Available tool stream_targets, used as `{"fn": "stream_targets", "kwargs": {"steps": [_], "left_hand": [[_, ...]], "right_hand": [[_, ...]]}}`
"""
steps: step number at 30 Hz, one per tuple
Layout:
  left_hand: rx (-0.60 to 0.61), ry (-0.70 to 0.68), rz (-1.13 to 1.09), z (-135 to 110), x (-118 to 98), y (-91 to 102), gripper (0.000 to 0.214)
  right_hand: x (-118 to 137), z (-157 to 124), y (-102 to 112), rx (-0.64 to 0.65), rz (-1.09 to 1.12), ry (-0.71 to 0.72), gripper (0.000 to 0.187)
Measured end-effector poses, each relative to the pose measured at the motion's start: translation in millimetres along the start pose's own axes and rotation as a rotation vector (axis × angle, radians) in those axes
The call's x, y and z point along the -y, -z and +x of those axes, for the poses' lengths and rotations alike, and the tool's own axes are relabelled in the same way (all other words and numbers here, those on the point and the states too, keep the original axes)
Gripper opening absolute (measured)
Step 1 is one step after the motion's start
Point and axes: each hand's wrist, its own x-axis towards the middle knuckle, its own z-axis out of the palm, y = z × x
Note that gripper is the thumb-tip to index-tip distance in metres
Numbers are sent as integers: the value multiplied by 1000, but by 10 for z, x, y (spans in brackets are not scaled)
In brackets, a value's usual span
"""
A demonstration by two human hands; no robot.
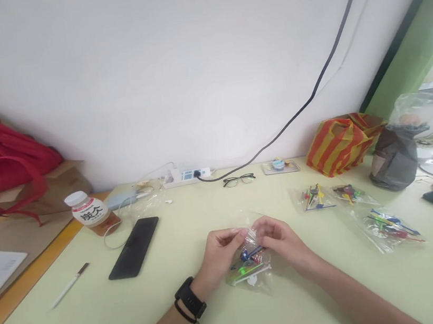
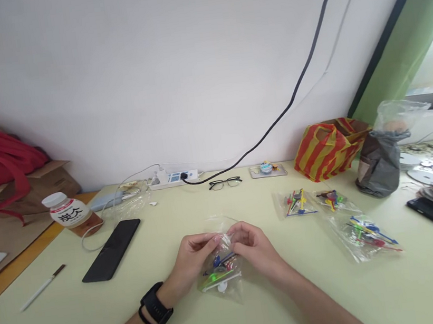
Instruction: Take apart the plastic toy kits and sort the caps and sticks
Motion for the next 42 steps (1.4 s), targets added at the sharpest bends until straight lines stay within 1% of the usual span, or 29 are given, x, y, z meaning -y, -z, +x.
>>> {"fn": "stream_targets", "kwargs": {"steps": [3, 5, 9, 12, 17, 20, 23, 26, 29, 31, 33, 35, 38, 42], "left_hand": [[-53, -5, -14, -4, 7, -2, 29], [-86, -11, -13, -6, 6, -1, 29], [-75, 14, -39, -6, -14, 21, 30], [-58, 35, -65, 9, -18, 50, 34], [-113, -8, -12, 52, 36, 72, 29], [-117, 10, -42, 63, 65, 77, 37], [-137, 35, -81, 63, 62, 76, 43], [-161, 53, -84, 58, 42, 69, 40], [-143, 19, -74, 50, 27, 65, 33], [-126, 2, -74, 50, 20, 70, 31], [-123, 1, -64, 55, 7, 83, 30], [-89, -1, -35, 65, -18, 108, 27], [-4, -7, 28, 88, -61, 177, 22], [27, 3, 30, 126, -61, 298, 23]], "right_hand": [[46, -16, 4, 62, -23, -2, 18], [106, -33, 29, 80, -54, 11, 17], [202, -51, 116, 93, -88, 15, 28], [226, -49, 171, 64, -98, 9, 36], [216, -30, 221, -70, -171, 66, 40], [187, -11, 250, -130, -186, 77, 42], [155, 10, 273, -142, -140, 92, 40], [137, 18, 277, -113, -135, 96, 38], [142, 1, 259, -93, -157, 82, 36], [154, -19, 237, -57, -151, 82, 34], [166, -34, 214, -17, -140, 92, 33], [169, -36, 196, -3, -128, 102, 33], [145, -15, 192, -6, -126, 96, 36], [64, 23, 230, -40, -108, 50, 35]]}}
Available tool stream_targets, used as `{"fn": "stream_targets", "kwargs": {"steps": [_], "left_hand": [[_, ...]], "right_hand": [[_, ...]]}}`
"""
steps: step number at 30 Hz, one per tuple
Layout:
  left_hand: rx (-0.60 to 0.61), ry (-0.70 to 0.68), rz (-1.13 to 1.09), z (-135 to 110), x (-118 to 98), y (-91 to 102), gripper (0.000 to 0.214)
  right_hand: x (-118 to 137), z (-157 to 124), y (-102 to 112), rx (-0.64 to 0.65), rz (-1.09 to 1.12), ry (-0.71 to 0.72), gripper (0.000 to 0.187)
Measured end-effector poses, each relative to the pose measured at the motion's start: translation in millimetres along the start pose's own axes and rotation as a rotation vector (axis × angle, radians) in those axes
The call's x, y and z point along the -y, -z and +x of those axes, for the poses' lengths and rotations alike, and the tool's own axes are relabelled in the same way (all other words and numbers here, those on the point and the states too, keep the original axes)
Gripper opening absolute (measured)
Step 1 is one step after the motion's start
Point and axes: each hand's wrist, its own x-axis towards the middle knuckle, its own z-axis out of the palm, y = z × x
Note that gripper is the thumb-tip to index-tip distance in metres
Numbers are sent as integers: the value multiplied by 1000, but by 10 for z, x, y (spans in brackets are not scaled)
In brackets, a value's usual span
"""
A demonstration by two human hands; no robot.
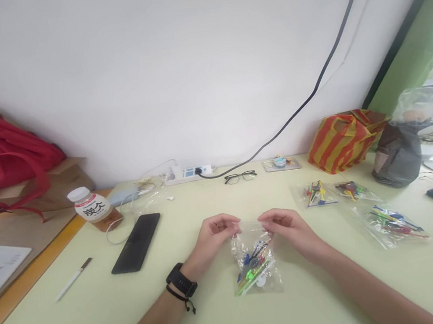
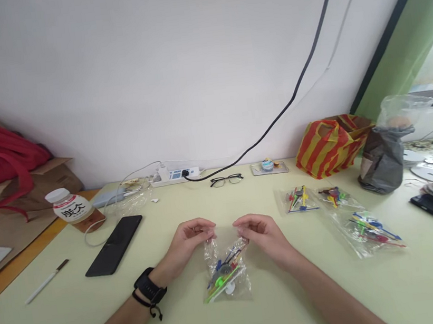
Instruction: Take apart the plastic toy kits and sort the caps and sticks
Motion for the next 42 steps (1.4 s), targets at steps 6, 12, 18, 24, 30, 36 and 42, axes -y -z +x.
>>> {"fn": "stream_targets", "kwargs": {"steps": [6, 12, 18, 24, 30, 36, 42], "left_hand": [[-2, 26, -53, 24, 64, 85, 10], [-6, -56, -52, 14, 60, 53, 26], [-92, -36, -6, 27, 94, 18, 34], [60, 33, 22, 30, 66, 26, 33], [77, 7, 69, 27, 103, -14, 26], [83, -7, 67, 14, 85, -14, 24], [56, 11, 83, -4, 47, -4, 26]], "right_hand": [[-81, 19, 38, 13, 26, -18, 21], [-40, 9, 37, 34, 32, 83, 24], [-15, -7, -12, 16, 3, 65, 31], [-34, -8, -14, 14, -12, 85, 31], [-35, -15, -44, 31, -36, 49, 31], [-32, 14, -55, 67, -61, 35, 32], [-24, 8, -23, 55, -24, 30, 30]]}}
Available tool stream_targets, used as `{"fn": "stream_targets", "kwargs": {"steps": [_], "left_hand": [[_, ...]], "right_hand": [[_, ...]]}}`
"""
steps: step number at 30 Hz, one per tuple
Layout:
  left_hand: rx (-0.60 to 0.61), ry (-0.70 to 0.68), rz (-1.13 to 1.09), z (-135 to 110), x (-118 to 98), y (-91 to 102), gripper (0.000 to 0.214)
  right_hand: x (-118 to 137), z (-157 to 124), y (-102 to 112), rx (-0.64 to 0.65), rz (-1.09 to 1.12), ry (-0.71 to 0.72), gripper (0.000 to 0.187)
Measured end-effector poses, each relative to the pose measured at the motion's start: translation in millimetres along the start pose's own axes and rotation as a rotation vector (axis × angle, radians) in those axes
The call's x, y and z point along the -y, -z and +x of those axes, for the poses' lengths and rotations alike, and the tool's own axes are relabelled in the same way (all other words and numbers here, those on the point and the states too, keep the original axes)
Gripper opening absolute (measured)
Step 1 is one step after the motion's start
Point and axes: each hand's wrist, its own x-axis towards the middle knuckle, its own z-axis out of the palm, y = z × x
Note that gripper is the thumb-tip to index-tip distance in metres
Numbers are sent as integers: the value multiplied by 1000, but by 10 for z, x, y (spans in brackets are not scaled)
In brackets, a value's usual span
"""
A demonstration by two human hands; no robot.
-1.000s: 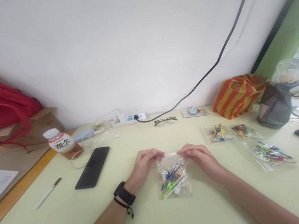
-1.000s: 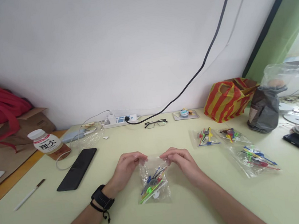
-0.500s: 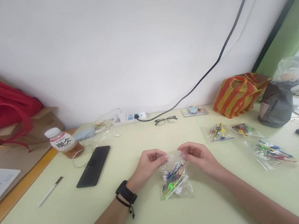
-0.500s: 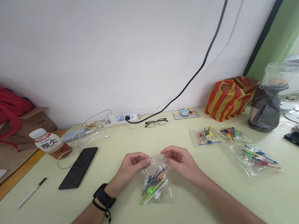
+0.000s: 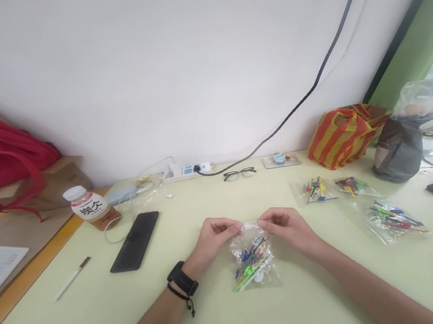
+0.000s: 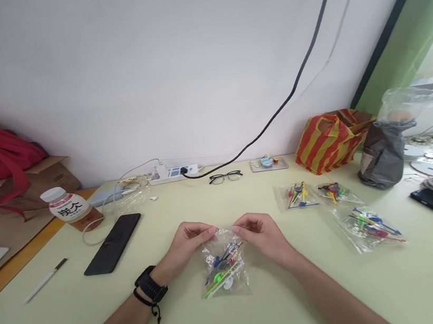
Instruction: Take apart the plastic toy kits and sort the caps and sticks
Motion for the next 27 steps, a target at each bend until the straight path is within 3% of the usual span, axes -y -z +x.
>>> {"fn": "stream_targets", "kwargs": {"steps": [6, 13, 16, 27], "left_hand": [[-21, -25, 31, 24, 50, 14, 27], [46, 25, -78, 52, 102, 51, 34], [19, 40, -91, 52, 69, 48, 31], [11, 43, -82, 36, 47, 54, 29]], "right_hand": [[3, 6, -17, 18, 76, -51, 34], [32, 19, 11, -115, 35, -60, 31], [35, 19, 9, -145, 32, -64, 30], [-15, 12, 22, -116, 39, -56, 34]]}}
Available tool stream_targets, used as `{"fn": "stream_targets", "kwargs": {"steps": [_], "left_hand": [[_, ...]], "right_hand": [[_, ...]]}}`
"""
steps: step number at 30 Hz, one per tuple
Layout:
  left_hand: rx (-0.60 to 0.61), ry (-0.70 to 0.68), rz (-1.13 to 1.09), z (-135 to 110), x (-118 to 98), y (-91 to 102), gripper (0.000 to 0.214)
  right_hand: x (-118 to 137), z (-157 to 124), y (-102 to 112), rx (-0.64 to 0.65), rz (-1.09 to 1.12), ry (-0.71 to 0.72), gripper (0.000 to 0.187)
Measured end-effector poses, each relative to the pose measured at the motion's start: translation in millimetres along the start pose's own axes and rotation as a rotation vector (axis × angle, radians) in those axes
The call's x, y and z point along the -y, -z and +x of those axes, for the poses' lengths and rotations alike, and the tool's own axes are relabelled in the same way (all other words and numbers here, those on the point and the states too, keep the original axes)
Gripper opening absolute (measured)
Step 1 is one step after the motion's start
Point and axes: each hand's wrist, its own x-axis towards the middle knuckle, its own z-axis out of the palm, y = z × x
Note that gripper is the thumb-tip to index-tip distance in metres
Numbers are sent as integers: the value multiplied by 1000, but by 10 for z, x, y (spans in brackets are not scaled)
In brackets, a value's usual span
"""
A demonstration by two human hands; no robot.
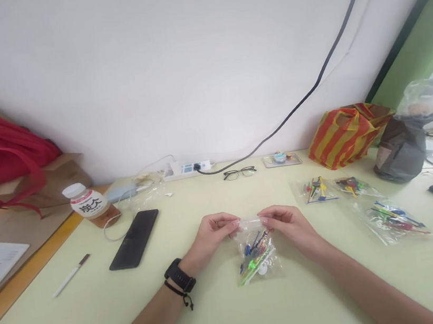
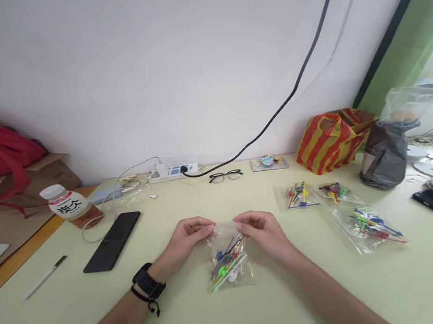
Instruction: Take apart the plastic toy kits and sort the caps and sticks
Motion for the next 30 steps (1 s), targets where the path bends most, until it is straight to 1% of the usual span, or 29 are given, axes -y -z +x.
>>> {"fn": "stream_targets", "kwargs": {"steps": [3, 6, 13, 19, 23, 27, 30], "left_hand": [[-58, -9, 23, 8, -13, -30, 30], [-75, -16, 29, 11, -14, -38, 32], [-12, -3, -8, 2, 11, -13, 35], [-41, 7, -34, 22, 39, 20, 28], [-70, 18, -79, 18, 31, 14, 24], [-94, 14, -113, 17, -2, -13, 16], [-91, -17, -120, 17, -4, -24, 16]], "right_hand": [[-12, 7, 9, 45, 25, 0, 40], [-19, 18, 10, 77, 37, -9, 41], [12, 10, 10, 18, 13, -20, 33], [-14, 1, 19, -19, 62, -44, 32], [-79, 20, 34, -3, 153, -72, 30], [-101, 34, 45, 34, 152, -24, 19], [-70, 19, 48, 45, 80, 33, 20]]}}
